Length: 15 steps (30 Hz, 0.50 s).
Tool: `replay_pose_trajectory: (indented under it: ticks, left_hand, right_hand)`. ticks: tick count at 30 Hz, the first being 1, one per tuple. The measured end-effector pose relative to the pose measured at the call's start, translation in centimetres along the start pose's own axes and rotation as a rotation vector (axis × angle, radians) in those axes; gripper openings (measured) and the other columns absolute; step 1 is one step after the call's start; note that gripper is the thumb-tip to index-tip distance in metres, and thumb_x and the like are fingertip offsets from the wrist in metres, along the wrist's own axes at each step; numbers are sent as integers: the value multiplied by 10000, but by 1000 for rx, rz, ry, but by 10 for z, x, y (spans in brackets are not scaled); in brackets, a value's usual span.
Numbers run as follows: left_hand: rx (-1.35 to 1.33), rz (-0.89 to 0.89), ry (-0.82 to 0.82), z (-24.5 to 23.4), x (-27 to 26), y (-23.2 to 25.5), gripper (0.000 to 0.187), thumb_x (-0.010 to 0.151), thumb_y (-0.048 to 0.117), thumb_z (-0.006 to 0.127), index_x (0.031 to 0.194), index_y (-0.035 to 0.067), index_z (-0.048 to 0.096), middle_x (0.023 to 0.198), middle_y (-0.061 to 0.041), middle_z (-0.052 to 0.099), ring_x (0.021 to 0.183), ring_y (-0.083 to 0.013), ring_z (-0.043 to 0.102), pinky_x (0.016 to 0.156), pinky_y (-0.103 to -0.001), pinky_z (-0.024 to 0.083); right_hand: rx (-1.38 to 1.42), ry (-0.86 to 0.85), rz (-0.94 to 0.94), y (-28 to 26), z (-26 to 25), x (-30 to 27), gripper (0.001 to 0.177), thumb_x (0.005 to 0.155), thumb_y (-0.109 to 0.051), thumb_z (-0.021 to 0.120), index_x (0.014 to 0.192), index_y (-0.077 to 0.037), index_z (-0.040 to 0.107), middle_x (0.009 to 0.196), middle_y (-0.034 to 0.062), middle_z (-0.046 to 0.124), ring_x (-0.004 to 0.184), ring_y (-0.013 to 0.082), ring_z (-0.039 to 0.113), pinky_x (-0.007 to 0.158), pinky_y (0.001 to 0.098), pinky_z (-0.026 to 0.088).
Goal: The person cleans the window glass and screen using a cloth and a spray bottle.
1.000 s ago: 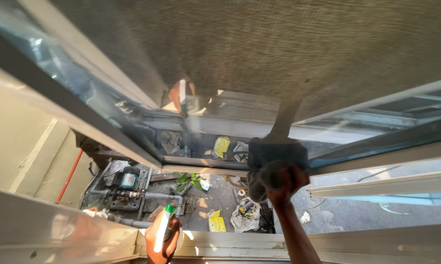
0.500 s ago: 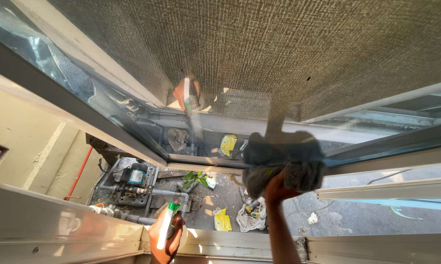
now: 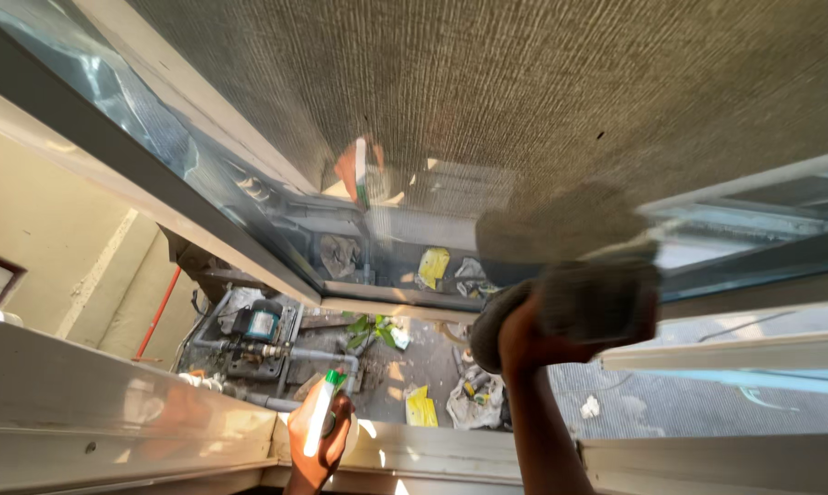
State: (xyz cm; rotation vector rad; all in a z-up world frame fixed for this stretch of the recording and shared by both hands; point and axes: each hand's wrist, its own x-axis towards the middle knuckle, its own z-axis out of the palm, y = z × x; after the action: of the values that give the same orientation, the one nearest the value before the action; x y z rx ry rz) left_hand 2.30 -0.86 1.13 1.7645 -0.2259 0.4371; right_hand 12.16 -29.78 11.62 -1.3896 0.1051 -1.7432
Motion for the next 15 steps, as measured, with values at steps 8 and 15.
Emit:
replay_pose_trajectory:
  ticks: [8,15]
  left_hand:
    - [12,5,5,-14,0,13,406,816,-3,675,1219,-37,639,717,-91,692,576,-175,669,564,-279,522]
    - [32,-18,-8,-31,0,8,438,792,-34,691,1227,-51,644,681,-102,679,541,-199,630,546,-292,505]
  right_hand:
    - [-430,-574,-501,44,-55,-54,313,926,-322,703,1235,-279,679,1278,84,566,1131,252,567,992,499,429]
    - [-263,-178,-335,-21,-8,-12,397,905,-249,733,1291,-322,676,1261,69,580,1096,235,566,985,481,409]
